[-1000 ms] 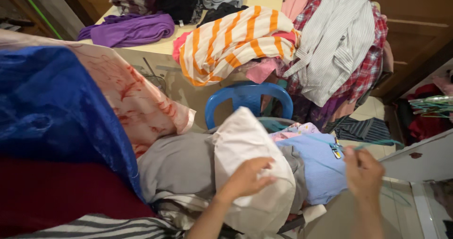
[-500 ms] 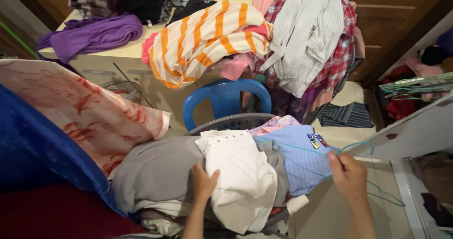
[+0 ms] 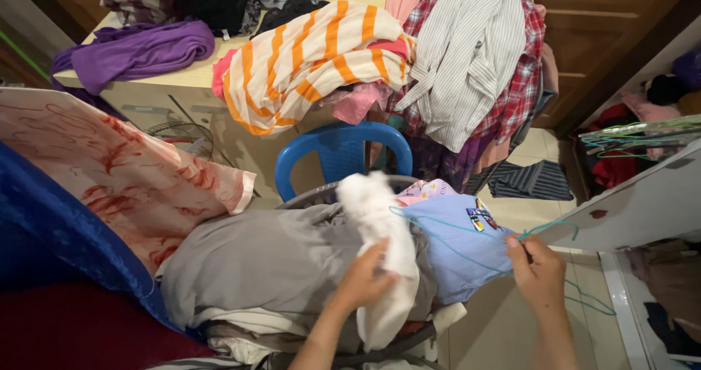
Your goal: The person takes shirts and pants from a pile, places them on hangers, and hangs them in a closet. The person buttons a white shirt before hanging it and adjusts garments on the hanger before placing them on the closet rail.
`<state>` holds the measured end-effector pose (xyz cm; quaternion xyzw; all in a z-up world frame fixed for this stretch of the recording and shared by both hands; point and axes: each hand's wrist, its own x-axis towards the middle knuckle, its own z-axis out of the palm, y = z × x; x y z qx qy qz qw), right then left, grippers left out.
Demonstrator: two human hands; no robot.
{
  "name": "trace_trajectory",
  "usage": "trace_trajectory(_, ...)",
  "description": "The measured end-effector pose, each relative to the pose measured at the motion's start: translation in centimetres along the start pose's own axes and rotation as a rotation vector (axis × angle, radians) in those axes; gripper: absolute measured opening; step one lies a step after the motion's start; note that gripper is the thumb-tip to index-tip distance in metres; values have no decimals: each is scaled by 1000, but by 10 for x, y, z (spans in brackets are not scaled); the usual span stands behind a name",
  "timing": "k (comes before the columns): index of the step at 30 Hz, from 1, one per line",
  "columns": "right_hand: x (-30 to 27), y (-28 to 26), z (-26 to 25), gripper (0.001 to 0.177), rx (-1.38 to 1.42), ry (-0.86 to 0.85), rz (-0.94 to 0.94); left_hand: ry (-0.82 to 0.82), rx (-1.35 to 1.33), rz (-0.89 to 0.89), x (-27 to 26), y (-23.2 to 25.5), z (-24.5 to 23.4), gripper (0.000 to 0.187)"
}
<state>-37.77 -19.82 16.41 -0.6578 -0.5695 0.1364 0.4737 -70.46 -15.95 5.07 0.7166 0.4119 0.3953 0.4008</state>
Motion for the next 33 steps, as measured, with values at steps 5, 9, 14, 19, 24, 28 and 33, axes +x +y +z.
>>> trace_trajectory(5,-1,25,-8,17,2,52,2,-152,-154,-55,-3,-16,35,37)
trace_trajectory(9,-4,45,-17,17,-30,63,16,80,-2,-217,-21,-58,63,27)
trace_trajectory(14,-6,52,-24,16,-79,70,14,32,-36,-399,-23,-84,90,33)
trace_trajectory(19,-6,55,-37,17,-98,43,22,299,190,-274,-5,-56,113,48)
trace_trajectory(24,-8,70,-50,22,-120,7,76,232,182,-50,13,-21,117,50)
trace_trajectory(28,-12,83,-58,20,-50,5,62,95,311,-59,15,4,119,45)
trace_trajectory(33,-15,89,-65,23,-67,-15,31,76,378,-57,9,11,130,61)
